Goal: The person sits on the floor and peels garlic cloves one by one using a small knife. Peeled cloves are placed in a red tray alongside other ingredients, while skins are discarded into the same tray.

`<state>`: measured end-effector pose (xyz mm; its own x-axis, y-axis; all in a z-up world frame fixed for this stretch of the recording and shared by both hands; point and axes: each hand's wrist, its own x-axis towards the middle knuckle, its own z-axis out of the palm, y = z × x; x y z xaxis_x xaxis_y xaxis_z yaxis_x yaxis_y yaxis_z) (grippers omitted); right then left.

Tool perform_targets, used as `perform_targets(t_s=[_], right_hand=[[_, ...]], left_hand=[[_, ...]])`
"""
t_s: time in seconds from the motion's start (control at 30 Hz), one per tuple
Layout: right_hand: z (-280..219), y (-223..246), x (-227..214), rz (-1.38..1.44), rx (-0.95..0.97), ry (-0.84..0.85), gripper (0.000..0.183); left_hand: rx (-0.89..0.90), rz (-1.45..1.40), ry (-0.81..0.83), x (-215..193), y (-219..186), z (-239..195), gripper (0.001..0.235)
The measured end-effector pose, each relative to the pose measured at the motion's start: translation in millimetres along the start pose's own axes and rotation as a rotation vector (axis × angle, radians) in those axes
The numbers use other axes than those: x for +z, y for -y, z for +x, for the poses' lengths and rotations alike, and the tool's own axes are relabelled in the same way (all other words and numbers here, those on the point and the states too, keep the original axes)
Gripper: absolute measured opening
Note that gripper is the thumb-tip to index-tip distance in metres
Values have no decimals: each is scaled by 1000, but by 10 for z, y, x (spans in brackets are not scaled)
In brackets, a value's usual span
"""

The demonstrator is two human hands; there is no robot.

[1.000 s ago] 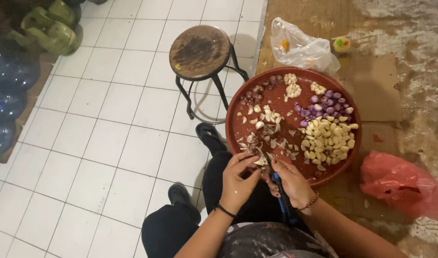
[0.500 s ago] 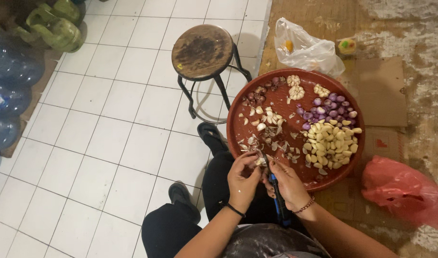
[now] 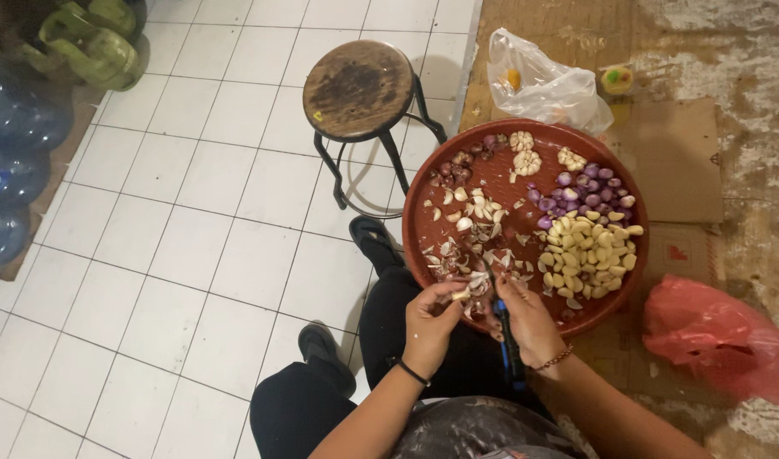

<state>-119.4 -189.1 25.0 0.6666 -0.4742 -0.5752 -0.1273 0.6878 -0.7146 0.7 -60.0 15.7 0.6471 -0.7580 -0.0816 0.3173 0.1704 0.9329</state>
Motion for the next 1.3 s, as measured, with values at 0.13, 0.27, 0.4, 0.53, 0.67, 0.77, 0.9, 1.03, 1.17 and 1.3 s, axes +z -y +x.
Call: perform_targets(t_s=[0.13,0.27,0.4,0.53,0.67,0.77,0.9,1.03,1.17,1.3], right_hand=[[175,-70,-276,-44,-90,22,39],[287,-52,-529,-399,-55,0,33],[186,-10,-512,-895,-285,111,33],[-21,123,-306,-929,-160,76,43],[-203,215,-85,-890,-249,233,58],[-323,246,18,-839,-332,318,64],[-378,276,137,-830,-343,318,61],[-416,248,174,-922,-355,233,59],[-397,165,152,-926,-499,182,55],[-338,140,118,-564,-192,239,56]], left_hand=[[-151,-270,19,-17,-39,31,24],[-202,-296,35,-51,-139,58,28],[-135,-117,27,-56,-178,43,36],[-73,-143,21,-69,-145,52,21],[-109,-97,-8,-73,-79,61,21],[-84,-35,13,-76,-41,48,24],[-48,14,5,-78,-26,20,25],[-19,31,-29,-57,-18,13,22],[-5,93,-87,-12,3,-45,22],[-10,99,-93,2,42,-39,23]])
